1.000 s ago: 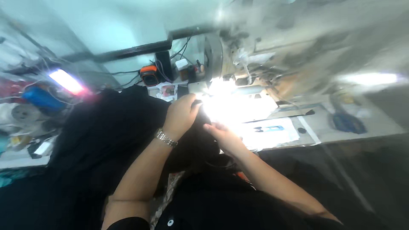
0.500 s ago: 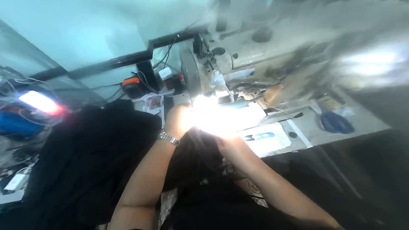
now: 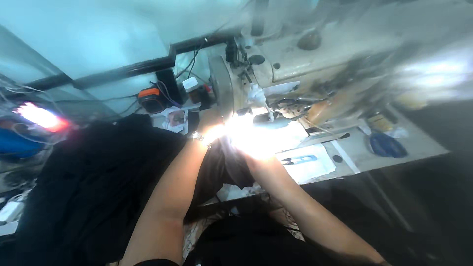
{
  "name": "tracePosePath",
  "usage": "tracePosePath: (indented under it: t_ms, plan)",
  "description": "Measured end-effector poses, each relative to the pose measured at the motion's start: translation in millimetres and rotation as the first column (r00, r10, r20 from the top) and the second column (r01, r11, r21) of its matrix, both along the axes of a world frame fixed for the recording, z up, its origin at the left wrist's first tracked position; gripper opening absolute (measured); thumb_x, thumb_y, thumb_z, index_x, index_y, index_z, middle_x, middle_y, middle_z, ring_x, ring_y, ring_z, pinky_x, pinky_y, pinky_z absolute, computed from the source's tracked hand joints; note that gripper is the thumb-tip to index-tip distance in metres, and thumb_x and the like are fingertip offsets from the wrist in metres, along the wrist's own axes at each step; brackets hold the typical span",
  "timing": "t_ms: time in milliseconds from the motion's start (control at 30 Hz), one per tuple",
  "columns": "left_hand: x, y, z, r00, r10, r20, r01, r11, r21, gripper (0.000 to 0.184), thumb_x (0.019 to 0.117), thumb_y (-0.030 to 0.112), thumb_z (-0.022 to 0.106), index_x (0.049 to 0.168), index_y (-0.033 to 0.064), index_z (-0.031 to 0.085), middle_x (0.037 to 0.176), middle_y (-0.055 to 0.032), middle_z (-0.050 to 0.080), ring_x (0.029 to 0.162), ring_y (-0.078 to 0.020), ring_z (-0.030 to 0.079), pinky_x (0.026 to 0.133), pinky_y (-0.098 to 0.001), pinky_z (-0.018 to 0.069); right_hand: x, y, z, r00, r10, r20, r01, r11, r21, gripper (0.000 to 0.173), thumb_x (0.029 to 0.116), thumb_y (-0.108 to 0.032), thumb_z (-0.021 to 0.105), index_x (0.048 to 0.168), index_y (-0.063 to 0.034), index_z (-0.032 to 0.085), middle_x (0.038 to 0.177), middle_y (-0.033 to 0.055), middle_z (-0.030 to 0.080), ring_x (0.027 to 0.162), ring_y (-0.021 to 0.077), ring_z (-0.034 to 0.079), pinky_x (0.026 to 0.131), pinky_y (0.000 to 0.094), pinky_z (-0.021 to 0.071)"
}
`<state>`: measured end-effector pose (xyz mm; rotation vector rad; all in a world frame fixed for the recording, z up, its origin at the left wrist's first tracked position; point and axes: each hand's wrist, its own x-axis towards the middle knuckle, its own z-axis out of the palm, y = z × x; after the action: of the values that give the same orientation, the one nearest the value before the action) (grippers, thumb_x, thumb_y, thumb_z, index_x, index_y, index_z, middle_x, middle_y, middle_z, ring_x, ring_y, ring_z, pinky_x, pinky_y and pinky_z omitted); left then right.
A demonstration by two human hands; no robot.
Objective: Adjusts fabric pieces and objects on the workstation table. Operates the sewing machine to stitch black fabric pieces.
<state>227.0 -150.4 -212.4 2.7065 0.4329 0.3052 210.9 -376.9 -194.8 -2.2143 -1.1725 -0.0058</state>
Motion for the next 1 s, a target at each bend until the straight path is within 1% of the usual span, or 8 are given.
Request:
tracePosePath:
  t_ms: [100, 167, 300, 433, 633, 767, 900, 1000]
  plan:
    - [0, -6, 14, 1.0, -0.002, -0.018, 0.001, 0.999, -0.044, 0.032, 0.093, 0.022, 0.072, 0.115, -0.0016, 0.07, 0.117, -0.021, 0.07, 0.115, -0.0331, 0.065, 0.1, -0.0521, 0.0496, -14, 3, 41, 0.991, -0.05, -0.126, 0.032, 0.99, -0.137, 0.03, 0.1077, -0.011, 0.047, 0.123, -0.0024, 0.072, 0.114, 0.0167, 0.074, 0.11, 0.03, 0.071, 0.097, 0.0434, 0.0544]
    - [-1, -13, 26, 1.0, 0.004, 0.001, -0.004, 0.997, -0.071, 0.038, 0.0929, 0.028, 0.074, 0.121, 0.0029, 0.07, 0.12, -0.0171, 0.07, 0.116, -0.0273, 0.064, 0.102, -0.0481, 0.0473, -10, 3, 23, 0.998, -0.045, -0.054, 0.042, 0.998, -0.05, 0.029, 0.1068, -0.012, 0.049, 0.119, -0.0037, 0.074, 0.111, 0.0153, 0.075, 0.107, 0.0279, 0.072, 0.095, 0.0422, 0.0561]
    - [3, -3, 14, 1.0, 0.002, -0.03, -0.004, 0.997, -0.079, 0.03, 0.0919, 0.017, 0.073, 0.112, -0.0052, 0.069, 0.113, -0.0233, 0.069, 0.112, -0.0351, 0.066, 0.098, -0.0532, 0.0509, 8, 3, -26, 0.995, -0.008, 0.097, -0.006, 0.991, 0.137, 0.03, 0.1067, -0.019, 0.05, 0.117, -0.0104, 0.076, 0.109, 0.0123, 0.076, 0.104, 0.0255, 0.073, 0.094, 0.0423, 0.057]
    - [4, -4, 28, 0.992, 0.042, -0.122, -0.065, 0.979, -0.193, 0.03, 0.0913, 0.013, 0.072, 0.115, -0.0033, 0.067, 0.112, -0.0232, 0.069, 0.108, -0.0367, 0.067, 0.093, -0.0571, 0.0529, 7, 3, -26, 0.997, -0.006, 0.073, -0.001, 0.996, 0.09, 0.032, 0.1083, -0.022, 0.047, 0.119, -0.0108, 0.075, 0.11, 0.0131, 0.076, 0.106, 0.0271, 0.072, 0.095, 0.0444, 0.0562]
    - [0, -9, 25, 0.999, 0.042, -0.016, -0.043, 0.992, -0.117, 0.033, 0.0895, 0.02, 0.076, 0.115, 0.0004, 0.069, 0.113, -0.0204, 0.07, 0.111, -0.0338, 0.066, 0.096, -0.0554, 0.0514, 4, 5, -22, 1.0, -0.005, 0.009, 0.004, 0.995, 0.1, 0.03, 0.1085, -0.015, 0.048, 0.123, -0.0062, 0.073, 0.117, 0.016, 0.073, 0.112, 0.0289, 0.07, 0.1, 0.045, 0.054]
    - [0, -12, 28, 0.996, 0.055, -0.066, -0.06, 0.995, -0.076, 0.034, 0.0916, 0.02, 0.073, 0.116, -0.0034, 0.068, 0.118, -0.0232, 0.068, 0.117, -0.0365, 0.063, 0.1, -0.0558, 0.049, 0, 3, -19, 0.999, -0.027, 0.03, 0.024, 0.996, 0.089, 0.032, 0.1072, -0.017, 0.047, 0.119, -0.0053, 0.075, 0.111, 0.0177, 0.075, 0.107, 0.0315, 0.072, 0.096, 0.0478, 0.0557]
    - [-1, -13, 28, 0.991, 0.092, -0.093, -0.103, 0.988, -0.115, 0.036, 0.0923, 0.02, 0.073, 0.118, -0.0048, 0.067, 0.121, -0.0244, 0.067, 0.12, -0.0365, 0.062, 0.103, -0.0542, 0.0482, 2, 5, -18, 0.999, -0.016, 0.033, 0.012, 0.995, 0.097, 0.031, 0.1072, -0.015, 0.049, 0.117, -0.0034, 0.075, 0.112, 0.0182, 0.075, 0.109, 0.032, 0.072, 0.097, 0.0475, 0.0552]
    - [1, -11, 26, 0.995, 0.096, -0.041, -0.101, 0.983, -0.152, 0.033, 0.0928, 0.022, 0.072, 0.117, -0.0001, 0.068, 0.116, -0.0205, 0.069, 0.113, -0.0331, 0.066, 0.098, -0.0543, 0.0513, -5, 4, 2, 0.999, -0.03, -0.032, 0.031, 0.999, 0.043, 0.03, 0.1072, -0.014, 0.049, 0.116, -0.0034, 0.075, 0.111, 0.0162, 0.075, 0.108, 0.0286, 0.071, 0.097, 0.0438, 0.0548]
